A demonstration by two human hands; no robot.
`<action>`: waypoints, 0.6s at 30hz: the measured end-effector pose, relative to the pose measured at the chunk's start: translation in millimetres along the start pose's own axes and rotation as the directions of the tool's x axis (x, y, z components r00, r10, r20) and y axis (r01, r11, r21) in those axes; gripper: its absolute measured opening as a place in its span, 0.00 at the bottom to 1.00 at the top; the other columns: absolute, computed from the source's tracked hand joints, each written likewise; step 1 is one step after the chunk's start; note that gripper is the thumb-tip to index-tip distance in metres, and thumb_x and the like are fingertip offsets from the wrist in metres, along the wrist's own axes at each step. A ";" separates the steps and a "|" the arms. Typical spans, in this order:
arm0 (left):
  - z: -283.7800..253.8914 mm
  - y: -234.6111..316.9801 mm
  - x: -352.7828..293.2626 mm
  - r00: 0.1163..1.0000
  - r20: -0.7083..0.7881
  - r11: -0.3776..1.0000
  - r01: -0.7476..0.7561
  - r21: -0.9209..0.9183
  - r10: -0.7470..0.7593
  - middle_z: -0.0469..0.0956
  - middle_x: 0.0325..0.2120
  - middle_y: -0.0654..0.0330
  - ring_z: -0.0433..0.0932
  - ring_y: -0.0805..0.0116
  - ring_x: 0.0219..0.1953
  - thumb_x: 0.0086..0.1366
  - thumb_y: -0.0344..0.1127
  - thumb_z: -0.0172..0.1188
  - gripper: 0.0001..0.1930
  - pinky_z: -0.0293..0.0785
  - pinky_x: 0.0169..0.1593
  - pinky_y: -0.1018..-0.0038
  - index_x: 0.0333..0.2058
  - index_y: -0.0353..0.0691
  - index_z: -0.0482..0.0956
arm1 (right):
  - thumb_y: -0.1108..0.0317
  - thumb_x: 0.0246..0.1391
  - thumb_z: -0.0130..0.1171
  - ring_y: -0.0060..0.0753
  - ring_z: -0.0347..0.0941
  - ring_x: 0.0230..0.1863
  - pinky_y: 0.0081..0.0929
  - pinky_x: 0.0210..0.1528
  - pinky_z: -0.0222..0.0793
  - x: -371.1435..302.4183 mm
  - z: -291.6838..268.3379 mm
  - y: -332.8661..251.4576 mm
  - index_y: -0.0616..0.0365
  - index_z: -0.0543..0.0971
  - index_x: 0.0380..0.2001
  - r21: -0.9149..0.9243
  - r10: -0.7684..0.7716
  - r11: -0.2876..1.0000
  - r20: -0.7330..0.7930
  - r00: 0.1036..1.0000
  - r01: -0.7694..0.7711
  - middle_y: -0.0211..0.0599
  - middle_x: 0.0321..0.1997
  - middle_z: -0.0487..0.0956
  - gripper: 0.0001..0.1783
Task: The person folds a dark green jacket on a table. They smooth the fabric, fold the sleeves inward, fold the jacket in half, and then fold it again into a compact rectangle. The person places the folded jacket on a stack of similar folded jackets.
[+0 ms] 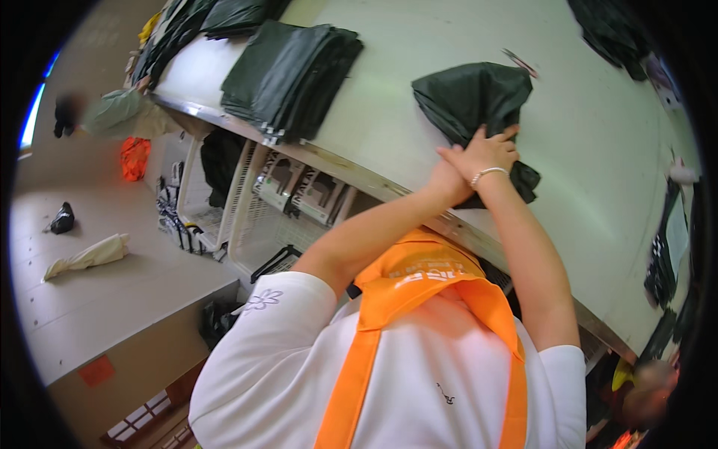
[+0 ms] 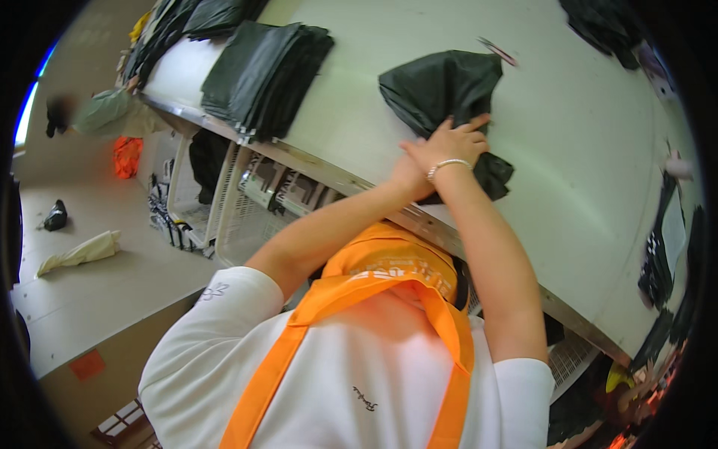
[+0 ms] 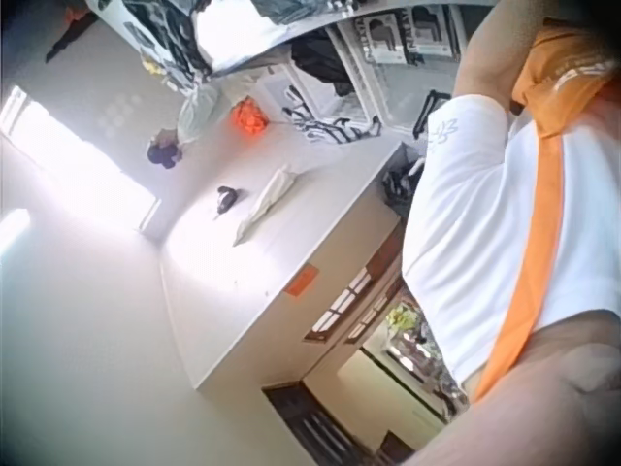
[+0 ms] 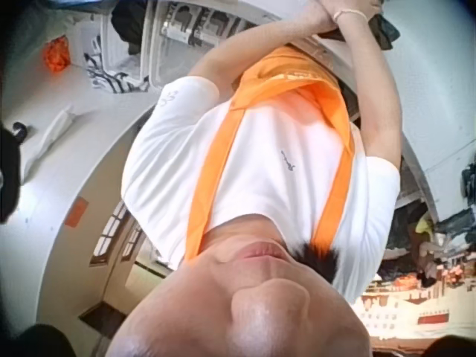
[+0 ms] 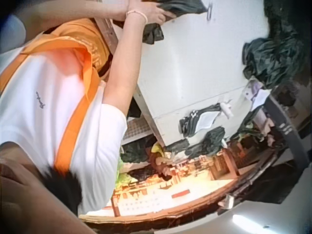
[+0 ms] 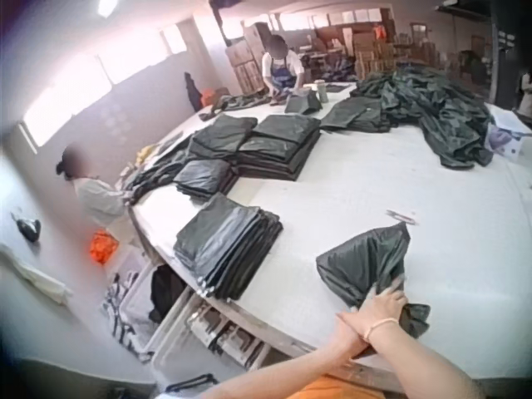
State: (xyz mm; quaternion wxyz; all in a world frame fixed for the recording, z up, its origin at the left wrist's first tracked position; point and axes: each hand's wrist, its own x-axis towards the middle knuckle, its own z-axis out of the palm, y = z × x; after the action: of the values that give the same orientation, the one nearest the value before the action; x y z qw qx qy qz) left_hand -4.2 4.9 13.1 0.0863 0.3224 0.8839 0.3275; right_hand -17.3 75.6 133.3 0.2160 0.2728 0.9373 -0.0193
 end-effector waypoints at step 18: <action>-266.4 -269.6 -10.4 0.965 -0.244 0.943 0.167 0.287 -0.097 0.61 0.60 0.45 0.58 0.47 0.62 0.50 0.51 0.65 0.39 0.56 0.62 0.57 0.59 0.40 0.64 | 0.42 0.36 0.66 0.57 0.60 0.55 0.43 0.59 0.50 7.4 29.1 -49.7 0.50 0.67 0.59 -0.409 -0.207 0.904 -0.158 0.966 0.127 0.71 0.67 0.45 0.46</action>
State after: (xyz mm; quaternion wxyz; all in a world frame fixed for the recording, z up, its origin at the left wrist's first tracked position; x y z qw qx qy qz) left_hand -231.5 -296.7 46.6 -0.0438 0.2321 0.9476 0.2153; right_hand -37.2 32.5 99.9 0.1700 0.1426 0.9585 0.1789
